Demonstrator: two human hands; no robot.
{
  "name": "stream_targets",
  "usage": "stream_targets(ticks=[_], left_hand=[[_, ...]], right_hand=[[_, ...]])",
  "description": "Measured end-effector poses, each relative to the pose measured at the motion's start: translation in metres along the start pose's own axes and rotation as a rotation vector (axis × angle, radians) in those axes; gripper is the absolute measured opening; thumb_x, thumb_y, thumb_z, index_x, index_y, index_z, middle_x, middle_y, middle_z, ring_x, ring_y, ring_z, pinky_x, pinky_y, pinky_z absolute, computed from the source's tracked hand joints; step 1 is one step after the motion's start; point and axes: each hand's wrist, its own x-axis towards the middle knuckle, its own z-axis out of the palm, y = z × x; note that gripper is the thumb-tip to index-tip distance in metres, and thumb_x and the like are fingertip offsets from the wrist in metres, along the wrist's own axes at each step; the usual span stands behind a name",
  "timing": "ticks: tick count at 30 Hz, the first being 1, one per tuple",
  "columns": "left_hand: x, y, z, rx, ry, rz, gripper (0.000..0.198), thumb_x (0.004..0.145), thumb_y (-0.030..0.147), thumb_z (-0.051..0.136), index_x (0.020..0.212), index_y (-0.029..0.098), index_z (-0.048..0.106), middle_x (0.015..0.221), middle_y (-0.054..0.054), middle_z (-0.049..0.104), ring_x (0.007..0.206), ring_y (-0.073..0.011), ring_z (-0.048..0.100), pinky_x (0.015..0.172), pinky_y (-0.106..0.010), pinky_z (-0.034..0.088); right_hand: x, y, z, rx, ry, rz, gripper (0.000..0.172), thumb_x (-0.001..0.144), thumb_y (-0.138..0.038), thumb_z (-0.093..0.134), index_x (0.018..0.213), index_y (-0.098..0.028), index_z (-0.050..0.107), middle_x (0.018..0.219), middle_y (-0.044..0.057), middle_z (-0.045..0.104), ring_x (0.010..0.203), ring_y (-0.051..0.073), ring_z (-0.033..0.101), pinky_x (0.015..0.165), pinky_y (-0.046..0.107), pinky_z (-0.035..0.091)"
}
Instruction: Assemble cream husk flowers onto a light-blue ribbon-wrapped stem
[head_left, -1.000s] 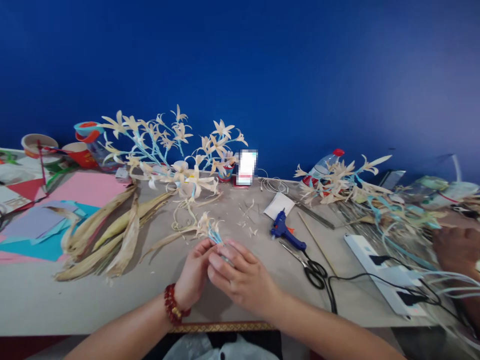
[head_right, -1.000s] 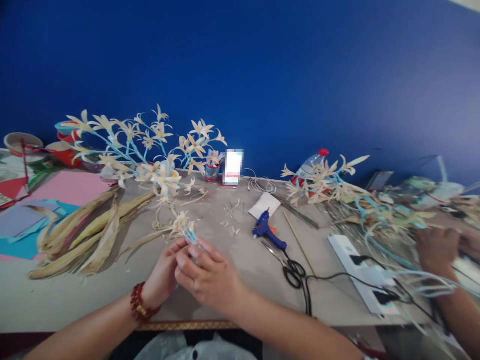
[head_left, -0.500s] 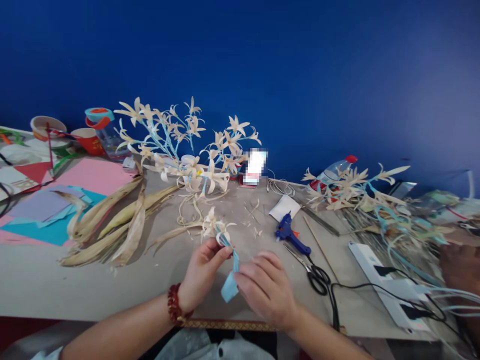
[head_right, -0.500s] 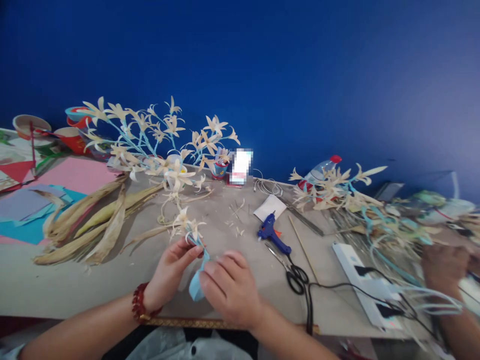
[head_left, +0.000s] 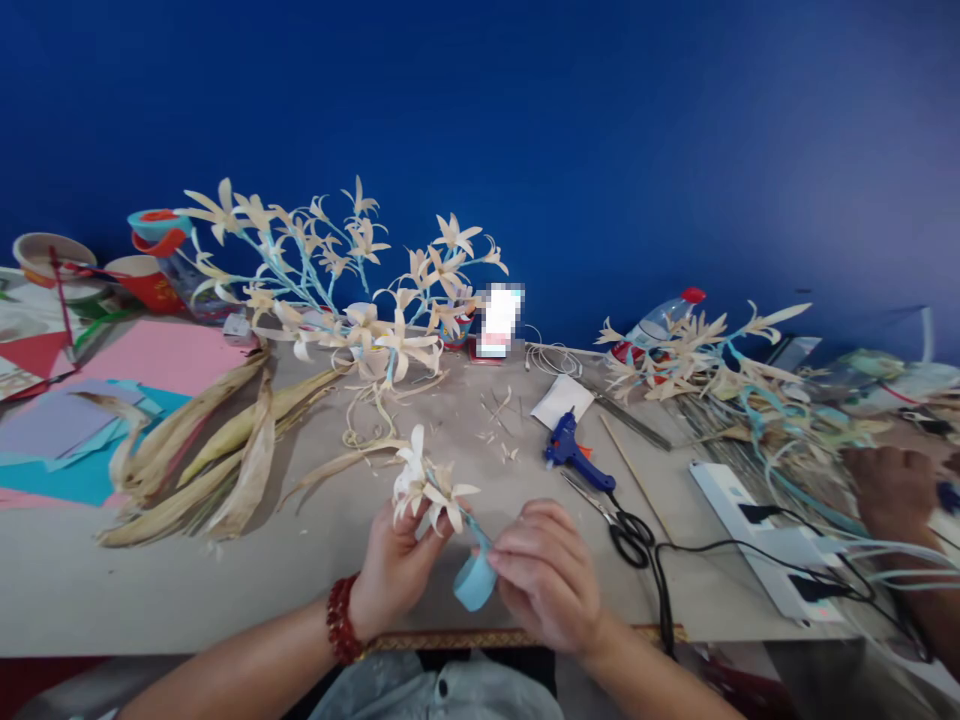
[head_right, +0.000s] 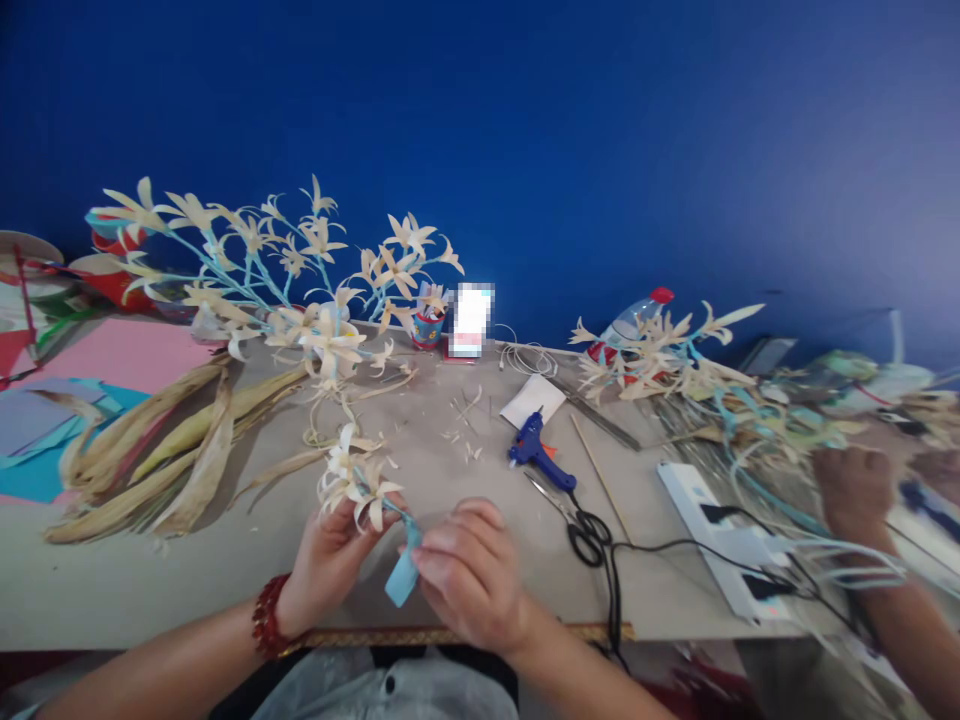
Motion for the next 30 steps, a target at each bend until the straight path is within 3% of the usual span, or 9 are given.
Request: stream_targets(ticks=[5, 11, 24, 27, 30], left_hand=[[0.003, 0.008, 0.000, 0.072, -0.040, 0.046, 0.013, 0.080, 0.024, 0.063, 0.085, 0.023, 0.075, 0.087, -0.007, 0.069, 0.084, -0.0239, 0.060, 0.080, -0.031, 0.044], [0.010, 0.020, 0.006, -0.105, -0.104, -0.102, 0.012, 0.077, 0.029, 0.067, 0.072, 0.019, 0.072, 0.068, -0.004, 0.065, 0.065, -0.0179, 0.055, 0.066, -0.027, 0.043], [0.015, 0.025, 0.009, -0.338, -0.275, -0.234, 0.019, 0.072, 0.035, 0.071, 0.068, 0.016, 0.071, 0.072, -0.005, 0.058, 0.070, -0.0184, 0.051, 0.067, -0.029, 0.042], [0.016, 0.026, 0.010, -0.375, -0.283, -0.278, 0.022, 0.068, 0.036, 0.074, 0.066, 0.015, 0.070, 0.078, -0.006, 0.056, 0.069, -0.0166, 0.049, 0.066, -0.028, 0.042], [0.015, 0.028, 0.010, -0.437, -0.302, -0.323, 0.022, 0.069, 0.036, 0.074, 0.067, 0.015, 0.070, 0.088, -0.006, 0.053, 0.071, -0.0152, 0.048, 0.067, -0.027, 0.042]], right_hand=[[-0.007, 0.009, 0.003, 0.274, 0.156, 0.253, 0.015, 0.078, -0.008, 0.060, 0.086, -0.020, 0.059, 0.074, 0.003, 0.063, 0.065, 0.016, 0.059, 0.066, 0.035, 0.047], [-0.020, 0.022, 0.011, 0.494, 0.189, 0.551, 0.005, 0.082, -0.018, 0.062, 0.078, -0.020, 0.059, 0.074, 0.003, 0.061, 0.070, 0.017, 0.059, 0.063, 0.029, 0.046], [-0.020, 0.016, 0.026, 1.044, 0.223, 1.147, 0.028, 0.068, -0.030, 0.078, 0.066, -0.018, 0.053, 0.066, -0.002, 0.059, 0.056, 0.010, 0.051, 0.051, 0.021, 0.042], [-0.022, 0.012, 0.031, 1.141, 0.250, 1.207, 0.030, 0.066, -0.029, 0.080, 0.066, -0.018, 0.052, 0.064, -0.003, 0.061, 0.053, 0.009, 0.052, 0.051, 0.020, 0.042], [-0.023, 0.008, 0.038, 1.218, 0.300, 1.176, 0.031, 0.066, -0.030, 0.080, 0.064, -0.017, 0.052, 0.061, -0.004, 0.060, 0.052, 0.009, 0.051, 0.050, 0.020, 0.042]])
